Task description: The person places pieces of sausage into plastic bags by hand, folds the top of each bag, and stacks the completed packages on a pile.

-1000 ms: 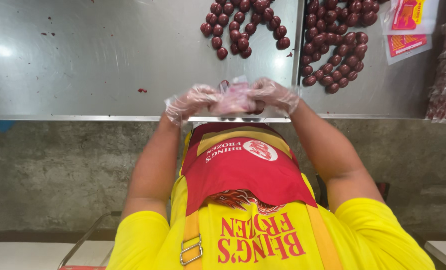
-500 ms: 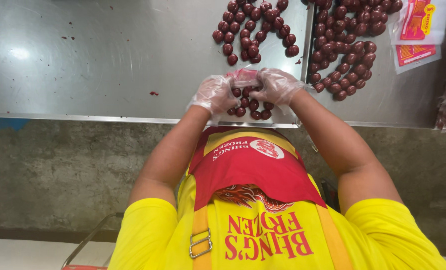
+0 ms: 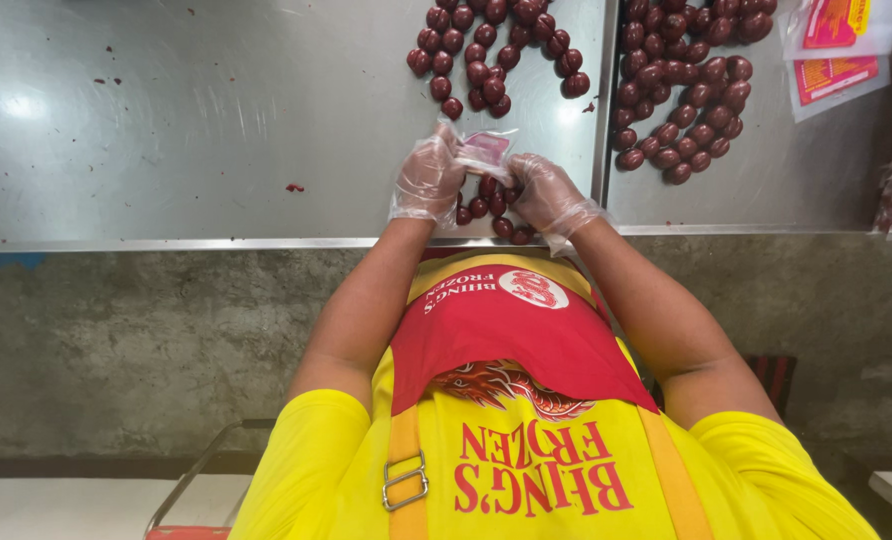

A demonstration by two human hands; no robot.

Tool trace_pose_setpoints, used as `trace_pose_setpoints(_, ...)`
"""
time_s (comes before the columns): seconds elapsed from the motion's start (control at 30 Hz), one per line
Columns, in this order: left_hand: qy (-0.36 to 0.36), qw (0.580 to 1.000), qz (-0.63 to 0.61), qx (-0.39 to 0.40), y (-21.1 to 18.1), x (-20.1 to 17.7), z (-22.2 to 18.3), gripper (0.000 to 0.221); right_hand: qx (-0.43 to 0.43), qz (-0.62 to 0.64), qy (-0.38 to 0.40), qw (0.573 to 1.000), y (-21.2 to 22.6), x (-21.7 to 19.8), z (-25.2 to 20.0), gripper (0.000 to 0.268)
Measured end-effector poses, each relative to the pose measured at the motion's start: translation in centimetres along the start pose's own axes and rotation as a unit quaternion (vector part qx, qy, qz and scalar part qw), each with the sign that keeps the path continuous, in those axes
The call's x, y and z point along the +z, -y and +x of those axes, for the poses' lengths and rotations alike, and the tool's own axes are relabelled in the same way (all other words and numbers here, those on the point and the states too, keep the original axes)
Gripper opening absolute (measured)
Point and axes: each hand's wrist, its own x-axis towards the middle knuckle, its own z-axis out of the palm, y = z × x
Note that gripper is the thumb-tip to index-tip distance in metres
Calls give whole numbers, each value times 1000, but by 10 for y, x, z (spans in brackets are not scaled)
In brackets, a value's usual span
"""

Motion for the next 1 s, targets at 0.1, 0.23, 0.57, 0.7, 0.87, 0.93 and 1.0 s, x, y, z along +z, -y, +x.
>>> trace_pose_setpoints(0.1,18,996,-58,58,1,1,-4,15,14,47,-12,999,-7,6,-5,22)
trace_pose_setpoints(0.23,53,984,3,169,-16,-27,-20,24,2,226,30,974,-15,1,-8,24)
trace_pose_setpoints(0.57,-16,978,151,141,-40,-18,-32,65,-67,-16,-220,973,2,7,-3,15)
trace_pose_setpoints(0.7,4,998,-20,64,-25,-22,-21,32,94,213,-68,970,22,-3,-13,18)
trace_pose_setpoints(0.87,-28,988,-137,71,0,-10,-19,22,-143,-13,-200,969,19,6,-8,41)
trace_pose_setpoints(0.93,-8,987,-150,48,5,-6,-19,21,-123,-49,-214,968,15,11,-5,46)
trace_pose_setpoints(1.0,-31,988,-123,91,5,-7,-26,23,-79,-21,-221,972,15,14,-3,49)
